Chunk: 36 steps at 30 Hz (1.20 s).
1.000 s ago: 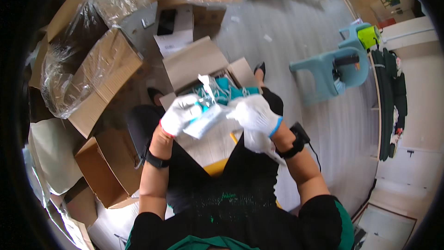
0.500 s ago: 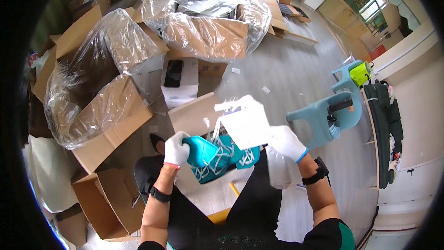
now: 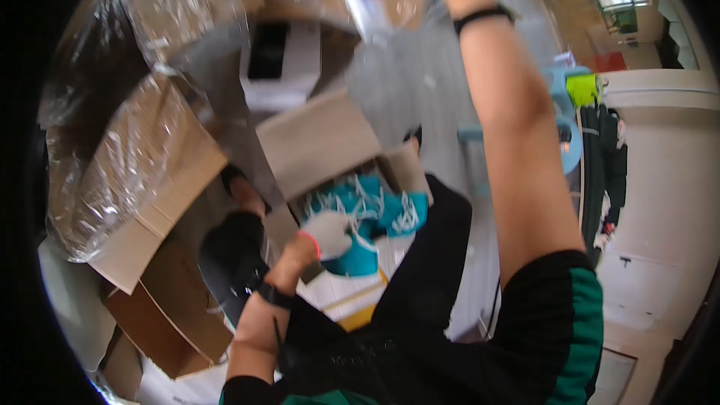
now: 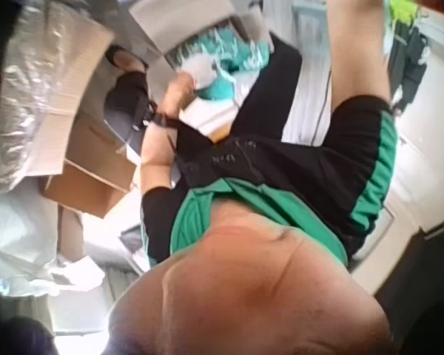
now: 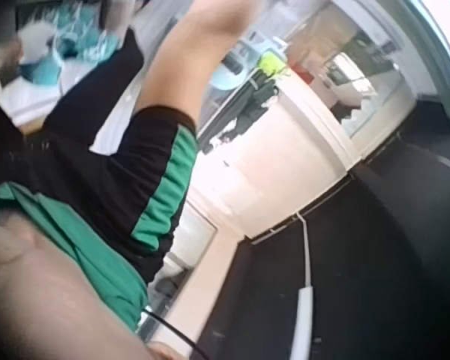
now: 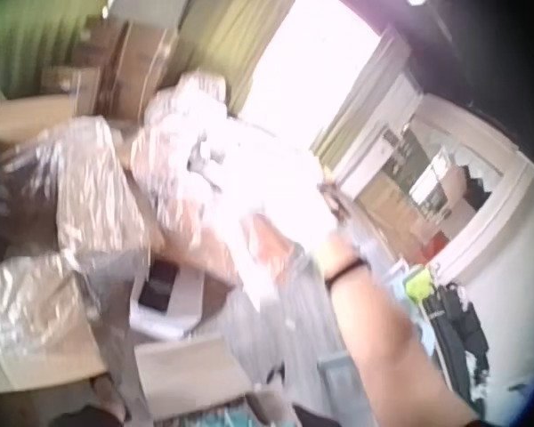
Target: Unpacking medical supply bags from a shipping box and sorting them by hand.
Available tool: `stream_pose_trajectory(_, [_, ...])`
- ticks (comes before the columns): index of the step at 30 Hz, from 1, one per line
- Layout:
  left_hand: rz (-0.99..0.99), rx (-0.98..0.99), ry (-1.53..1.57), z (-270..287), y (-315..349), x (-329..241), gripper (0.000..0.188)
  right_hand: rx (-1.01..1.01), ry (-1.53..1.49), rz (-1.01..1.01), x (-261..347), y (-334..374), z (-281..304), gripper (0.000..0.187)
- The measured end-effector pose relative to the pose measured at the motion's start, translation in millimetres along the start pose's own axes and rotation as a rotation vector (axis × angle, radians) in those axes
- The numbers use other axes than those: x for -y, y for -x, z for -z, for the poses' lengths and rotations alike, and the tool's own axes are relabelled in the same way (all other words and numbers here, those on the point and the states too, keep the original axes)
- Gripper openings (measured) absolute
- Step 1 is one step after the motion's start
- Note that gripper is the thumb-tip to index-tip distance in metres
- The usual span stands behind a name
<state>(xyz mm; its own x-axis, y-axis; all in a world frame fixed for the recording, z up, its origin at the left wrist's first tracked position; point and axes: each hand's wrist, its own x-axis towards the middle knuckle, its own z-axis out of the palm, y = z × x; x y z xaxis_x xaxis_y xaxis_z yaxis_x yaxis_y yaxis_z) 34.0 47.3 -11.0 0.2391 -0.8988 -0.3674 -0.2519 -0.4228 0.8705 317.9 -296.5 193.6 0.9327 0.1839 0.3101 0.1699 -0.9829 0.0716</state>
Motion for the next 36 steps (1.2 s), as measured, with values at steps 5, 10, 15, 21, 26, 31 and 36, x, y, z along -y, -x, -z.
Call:
stream_pose_trajectory(5, [0.000, 0.016, -0.016, -0.2, 2.6, 2.0, 0.028, -0.075, -0.880, -0.169, 67.4, 33.0, -17.7, 0.012])
stream_pose_trajectory(10, [0.076, 0.045, -0.130, -2.5, 9.2, 4.0, 0.030, 0.314, -1.340, -0.642, 84.8, 204.7, -55.4, 0.024])
stream_pose_trajectory(15, [0.163, -0.306, -0.165, -17.2, 1.7, 22.8, 0.027, 0.713, -0.944, -0.772, 128.0, 356.3, -41.7, 0.019])
stream_pose_trajectory(21, [0.037, -0.421, -0.363, -22.4, -12.0, 8.3, 0.067, 0.917, 0.090, -0.773, 182.8, 402.1, -29.4, 0.066])
stream_pose_trajectory(26, [0.030, -0.141, -0.665, -31.8, -33.4, -2.6, 0.118, 0.719, 0.000, -1.140, 186.2, 433.4, -42.6, 0.071])
stream_pose_trajectory(31, [0.176, -0.150, -0.542, -31.0, -47.3, -1.9, 0.134, 0.190, -0.281, -1.195, 199.8, 459.4, -51.0, 0.061])
stream_pose_trajectory(36, [0.299, -0.074, -0.579, -21.6, -46.2, -4.0, 0.135, 0.415, -0.636, -1.239, 240.2, 449.1, -52.4, 0.047])
